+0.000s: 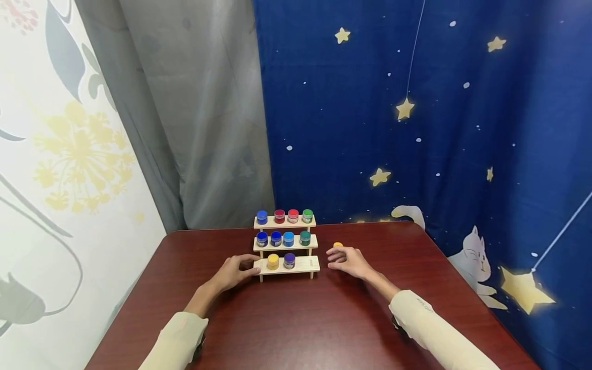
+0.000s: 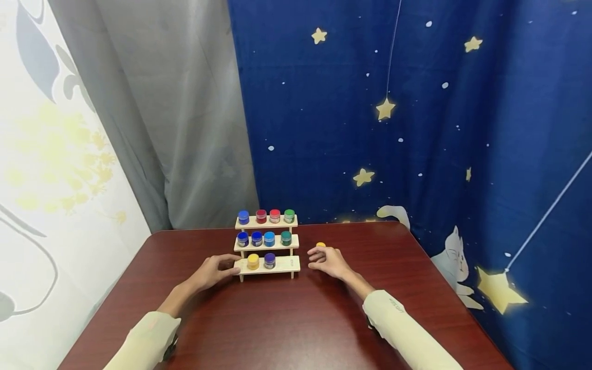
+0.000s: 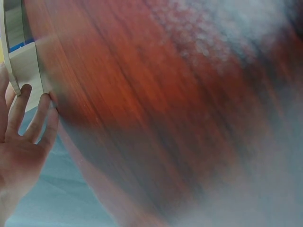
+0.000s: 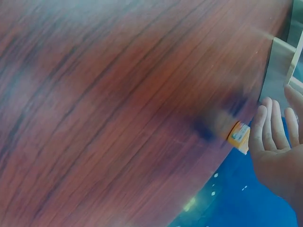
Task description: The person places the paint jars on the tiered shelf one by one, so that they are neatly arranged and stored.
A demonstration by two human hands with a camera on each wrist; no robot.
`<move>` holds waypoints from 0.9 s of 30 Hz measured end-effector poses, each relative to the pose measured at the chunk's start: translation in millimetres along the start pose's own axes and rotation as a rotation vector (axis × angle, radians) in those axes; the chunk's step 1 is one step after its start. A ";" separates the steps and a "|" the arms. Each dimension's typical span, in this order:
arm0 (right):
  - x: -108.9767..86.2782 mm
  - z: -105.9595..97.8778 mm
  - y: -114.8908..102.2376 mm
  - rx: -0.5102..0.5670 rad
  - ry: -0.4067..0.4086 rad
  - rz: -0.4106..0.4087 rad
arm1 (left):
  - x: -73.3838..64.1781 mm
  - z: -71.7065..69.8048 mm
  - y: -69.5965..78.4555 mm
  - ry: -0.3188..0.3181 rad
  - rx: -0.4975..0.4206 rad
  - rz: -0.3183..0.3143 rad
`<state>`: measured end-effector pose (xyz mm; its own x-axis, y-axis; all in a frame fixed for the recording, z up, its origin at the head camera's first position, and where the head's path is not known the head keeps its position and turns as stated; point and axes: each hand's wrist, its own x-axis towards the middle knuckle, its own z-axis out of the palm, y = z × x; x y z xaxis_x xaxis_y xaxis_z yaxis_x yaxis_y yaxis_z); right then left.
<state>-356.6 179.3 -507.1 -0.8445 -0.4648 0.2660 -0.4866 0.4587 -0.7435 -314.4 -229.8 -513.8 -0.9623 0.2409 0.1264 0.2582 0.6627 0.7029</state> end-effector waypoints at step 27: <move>-2.3 -35.8 37.6 0.001 0.110 0.277 | 2.7 -0.6 -1.1 -0.011 -0.008 0.026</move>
<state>-381.0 224.7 -513.7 -0.9643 -0.2373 0.1176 -0.2340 0.5556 -0.7978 -317.3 -230.3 -513.8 -0.9542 0.2662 0.1368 0.2826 0.6507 0.7048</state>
